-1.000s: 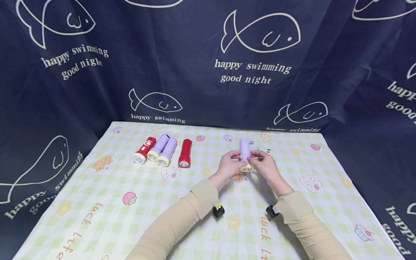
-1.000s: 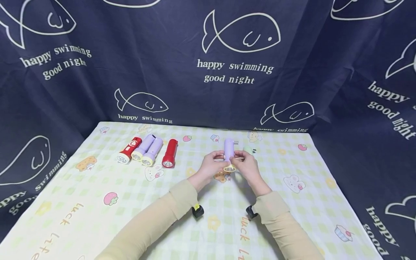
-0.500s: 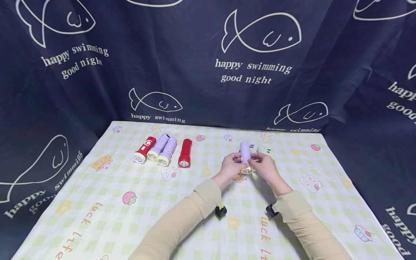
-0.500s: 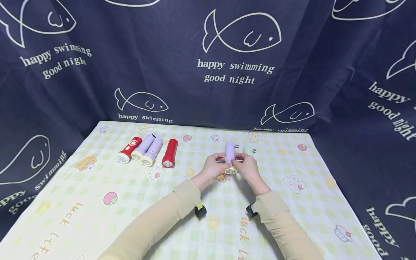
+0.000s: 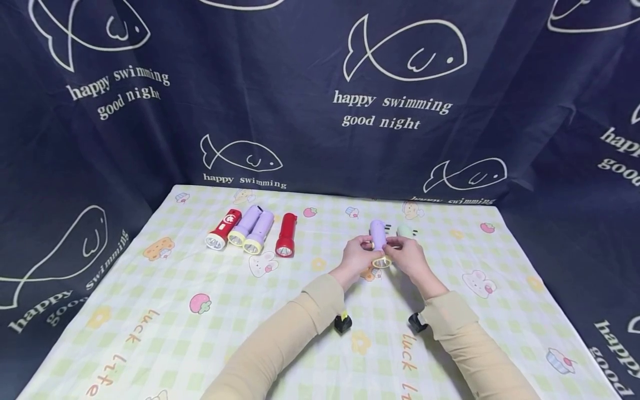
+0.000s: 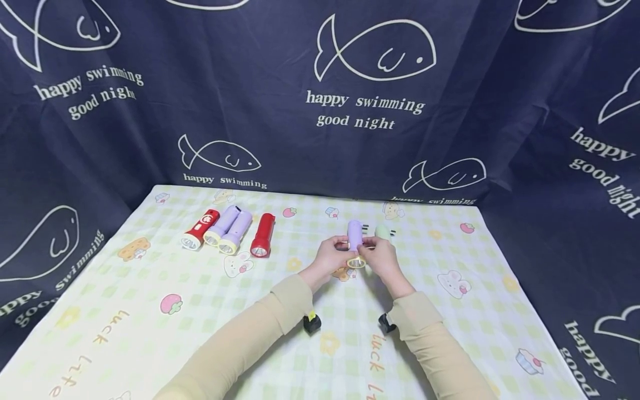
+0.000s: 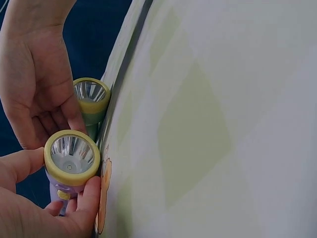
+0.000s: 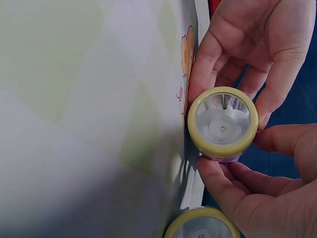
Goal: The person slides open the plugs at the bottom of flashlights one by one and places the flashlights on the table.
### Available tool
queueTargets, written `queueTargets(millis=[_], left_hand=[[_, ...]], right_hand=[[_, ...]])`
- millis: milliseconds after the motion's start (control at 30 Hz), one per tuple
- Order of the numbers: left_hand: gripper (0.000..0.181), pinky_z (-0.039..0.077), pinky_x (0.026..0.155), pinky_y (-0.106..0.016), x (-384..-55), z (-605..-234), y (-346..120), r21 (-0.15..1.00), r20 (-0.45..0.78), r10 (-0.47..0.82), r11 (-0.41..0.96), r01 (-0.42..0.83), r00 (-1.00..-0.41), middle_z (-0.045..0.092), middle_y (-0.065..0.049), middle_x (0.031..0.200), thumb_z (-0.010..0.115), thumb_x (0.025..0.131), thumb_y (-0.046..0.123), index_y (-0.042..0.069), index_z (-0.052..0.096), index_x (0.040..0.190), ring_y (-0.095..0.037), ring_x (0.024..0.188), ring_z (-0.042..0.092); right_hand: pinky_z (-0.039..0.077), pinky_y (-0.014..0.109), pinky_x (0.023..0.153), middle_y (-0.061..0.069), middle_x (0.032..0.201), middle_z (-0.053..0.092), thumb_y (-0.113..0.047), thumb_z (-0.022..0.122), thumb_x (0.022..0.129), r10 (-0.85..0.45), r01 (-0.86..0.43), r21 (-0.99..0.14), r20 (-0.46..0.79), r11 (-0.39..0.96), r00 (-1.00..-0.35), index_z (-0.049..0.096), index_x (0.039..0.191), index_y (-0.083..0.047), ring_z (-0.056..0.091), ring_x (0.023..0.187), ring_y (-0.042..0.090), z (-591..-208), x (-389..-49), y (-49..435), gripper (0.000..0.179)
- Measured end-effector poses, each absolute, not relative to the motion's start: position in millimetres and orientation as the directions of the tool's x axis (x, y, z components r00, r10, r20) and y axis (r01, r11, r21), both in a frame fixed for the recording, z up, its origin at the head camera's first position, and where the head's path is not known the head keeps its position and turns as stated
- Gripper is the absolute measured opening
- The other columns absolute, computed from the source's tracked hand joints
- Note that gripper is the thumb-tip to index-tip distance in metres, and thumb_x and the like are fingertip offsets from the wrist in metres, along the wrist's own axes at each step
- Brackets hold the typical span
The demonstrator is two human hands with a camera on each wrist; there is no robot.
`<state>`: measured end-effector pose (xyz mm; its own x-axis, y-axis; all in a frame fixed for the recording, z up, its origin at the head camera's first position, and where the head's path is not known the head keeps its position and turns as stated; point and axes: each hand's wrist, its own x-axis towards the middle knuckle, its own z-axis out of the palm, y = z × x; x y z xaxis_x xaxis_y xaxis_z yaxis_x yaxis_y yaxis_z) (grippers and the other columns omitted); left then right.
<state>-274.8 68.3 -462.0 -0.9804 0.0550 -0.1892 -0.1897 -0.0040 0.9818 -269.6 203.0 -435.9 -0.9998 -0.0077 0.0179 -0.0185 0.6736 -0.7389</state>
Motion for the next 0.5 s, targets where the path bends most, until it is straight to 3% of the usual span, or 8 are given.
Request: queueTargets(millis=[500], left_hand=[[0.05,0.054,0.078,-0.023,-276.6,-461.2,71.6,0.98,-0.171,0.035,0.105,-0.166,-0.985,0.065,-0.008,0.098,0.078,0.073,0.006,0.001,0.06,0.119,-0.015,0.088,0.061]], right_hand=[[0.052,0.045,0.082,0.027,0.106,0.065,-0.011,0.058,0.088,-0.047,-0.071,-0.68,0.053,0.73,-0.997,0.062,0.111,0.011,0.062,0.095,0.037,-436.8,-271.4,204.8,0.032]])
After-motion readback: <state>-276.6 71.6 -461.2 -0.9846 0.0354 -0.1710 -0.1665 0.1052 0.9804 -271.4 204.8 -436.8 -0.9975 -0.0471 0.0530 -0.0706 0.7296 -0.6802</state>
